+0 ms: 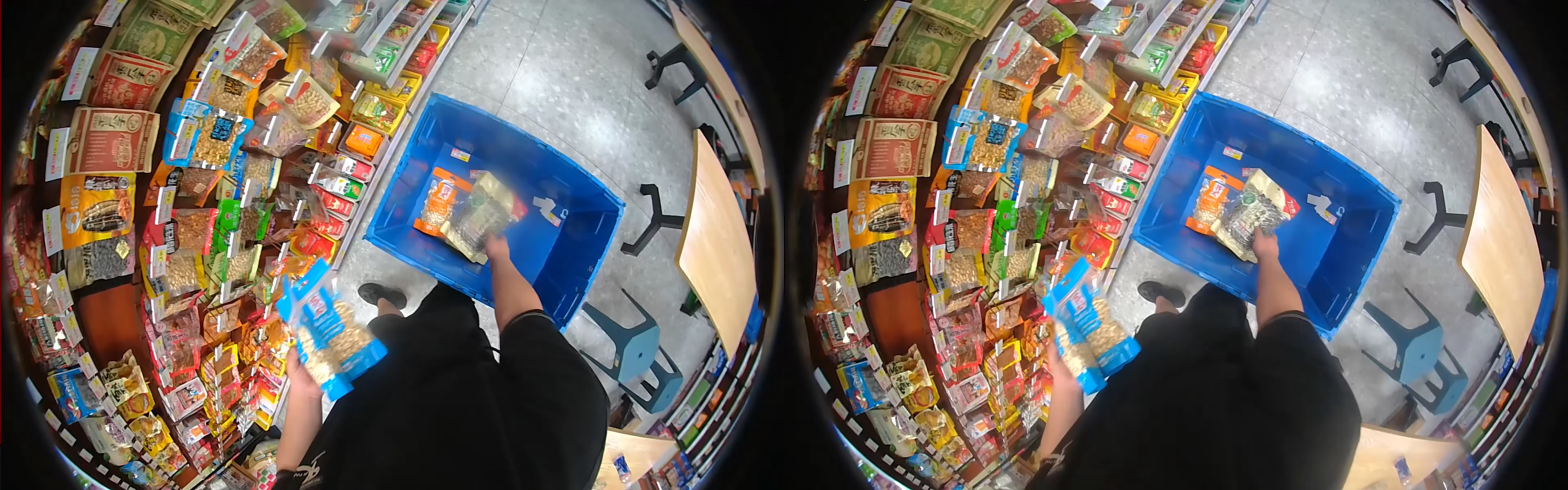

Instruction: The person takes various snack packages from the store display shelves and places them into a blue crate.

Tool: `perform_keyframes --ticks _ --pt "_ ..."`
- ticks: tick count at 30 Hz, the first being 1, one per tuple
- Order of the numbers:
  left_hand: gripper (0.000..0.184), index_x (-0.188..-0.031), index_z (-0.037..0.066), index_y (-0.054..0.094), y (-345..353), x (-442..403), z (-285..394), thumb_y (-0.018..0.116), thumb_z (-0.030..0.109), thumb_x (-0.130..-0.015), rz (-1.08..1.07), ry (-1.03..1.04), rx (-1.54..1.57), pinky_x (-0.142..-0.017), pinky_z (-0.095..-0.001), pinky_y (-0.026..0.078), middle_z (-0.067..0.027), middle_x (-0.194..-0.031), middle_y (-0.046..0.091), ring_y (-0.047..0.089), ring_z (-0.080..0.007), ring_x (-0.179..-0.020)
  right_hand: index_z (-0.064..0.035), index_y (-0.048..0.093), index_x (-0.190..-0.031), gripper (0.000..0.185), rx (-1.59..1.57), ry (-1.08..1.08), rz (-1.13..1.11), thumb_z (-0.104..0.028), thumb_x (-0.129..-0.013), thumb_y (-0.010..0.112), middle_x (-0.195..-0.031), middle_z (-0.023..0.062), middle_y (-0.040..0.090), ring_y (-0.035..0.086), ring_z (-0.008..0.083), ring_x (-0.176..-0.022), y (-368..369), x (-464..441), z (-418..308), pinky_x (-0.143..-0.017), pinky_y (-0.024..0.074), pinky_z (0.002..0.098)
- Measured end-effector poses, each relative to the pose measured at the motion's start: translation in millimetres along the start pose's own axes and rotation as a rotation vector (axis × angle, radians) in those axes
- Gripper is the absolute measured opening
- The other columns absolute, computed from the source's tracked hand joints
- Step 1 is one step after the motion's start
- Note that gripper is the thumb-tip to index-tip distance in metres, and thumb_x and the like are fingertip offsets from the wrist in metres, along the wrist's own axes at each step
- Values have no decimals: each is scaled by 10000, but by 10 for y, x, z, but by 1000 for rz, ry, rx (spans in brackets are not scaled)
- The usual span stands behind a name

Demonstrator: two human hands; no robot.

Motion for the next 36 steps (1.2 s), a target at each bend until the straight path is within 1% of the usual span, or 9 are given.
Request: perform_keyframes --ticks 5,7,10,13,18,29,31,34,36 --pt "687 -1355 65 418 377 -472 -119 644 412 -806 -305 -192 39 -1043 -531 348 -155 -1329 506 477 -351 -1222 50 399 -1334 699 -32 -300 107 -399 -841 608 -1228 241 555 566 370 -1111 -269 667 -389 -947 442 399" --pt "693 -1369 71 390 710 -633 -154 648 381 -806 -343 -203 -11 -1042 -533 351 -148 -1321 512 474 -345 -1228 -10 394 -1356 629 -600 -259 -479 -378 -881 583 -1186 173 579 591 336 -1059 -292 1326 -775 -936 455 422" --pt "624 -1354 64 382 921 -945 -324 634 289 -829 -392 -247 -36 -1016 -507 400 -135 -1279 536 501 -325 -1204 -121 344 -1395 557 -693 -108 -1351 -398 -941 508 -1314 118 464 421 233 -1258 -574 2199 -1050 -979 413 452" --pt "672 -1346 31 407 1015 -1182 -552 634 382 -820 -352 -226 -240 -1027 -486 393 -156 -1298 526 516 -325 -1187 -103 343 -1396 562 -720 -99 -1292 -331 -928 556 -1292 98 496 490 216 -1205 -667 2680 -1171 -977 435 389" --pt "515 -1333 20 362 1216 -1277 -698 584 230 -919 -140 -76 -559 -942 -374 474 -134 -1227 544 569 -237 -1102 -71 284 -1418 620 -834 88 -1277 -314 -924 567 -1342 105 460 477 223 -1227 -682 2579 -942 -1000 425 398" --pt "889 -1461 15 40 1721 -1362 -484 669 160 -850 -242 138 -834 -1014 -378 390 -196 -1383 387 431 -257 -1250 -39 167 -1445 778 -655 -181 -1227 -201 -854 646 -1385 141 404 432 260 -1257 -659 2404 -1224 -1041 369 406" --pt "902 -1490 98 -76 1579 -1406 -378 587 291 -910 -304 -5 -791 -1049 -434 332 -187 -1506 216 322 -269 -1332 -38 293 -1408 756 -824 -35 -1380 -330 -817 661 -1376 141 445 457 280 -1247 -503 2140 -1082 -1051 362 427" --pt "879 -1498 100 9 1398 -1323 -328 626 238 -888 -405 -96 -668 -1054 -403 328 -187 -1497 230 321 -291 -1335 -42 379 -1379 823 -1046 81 -1500 -511 -759 649 -1373 166 464 468 315 -1245 -564 1983 -1068 -1066 345 449" --pt "829 -1502 110 64 1248 -1266 -419 619 209 -893 -548 -85 -720 -1068 -414 308 -173 -1517 187 293 -292 -1352 -46 372 -1390 834 -1104 75 -1551 -470 -739 675 -1374 167 463 463 319 -1250 -576 1902 -1033 -1068 339 465"
Point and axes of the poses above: each hand's wrist, its own x-axis away from the middle knuckle, its own y-axis out of the palm, z = x × y, the point moved 2 cm from there along -x, towards the middle knuckle
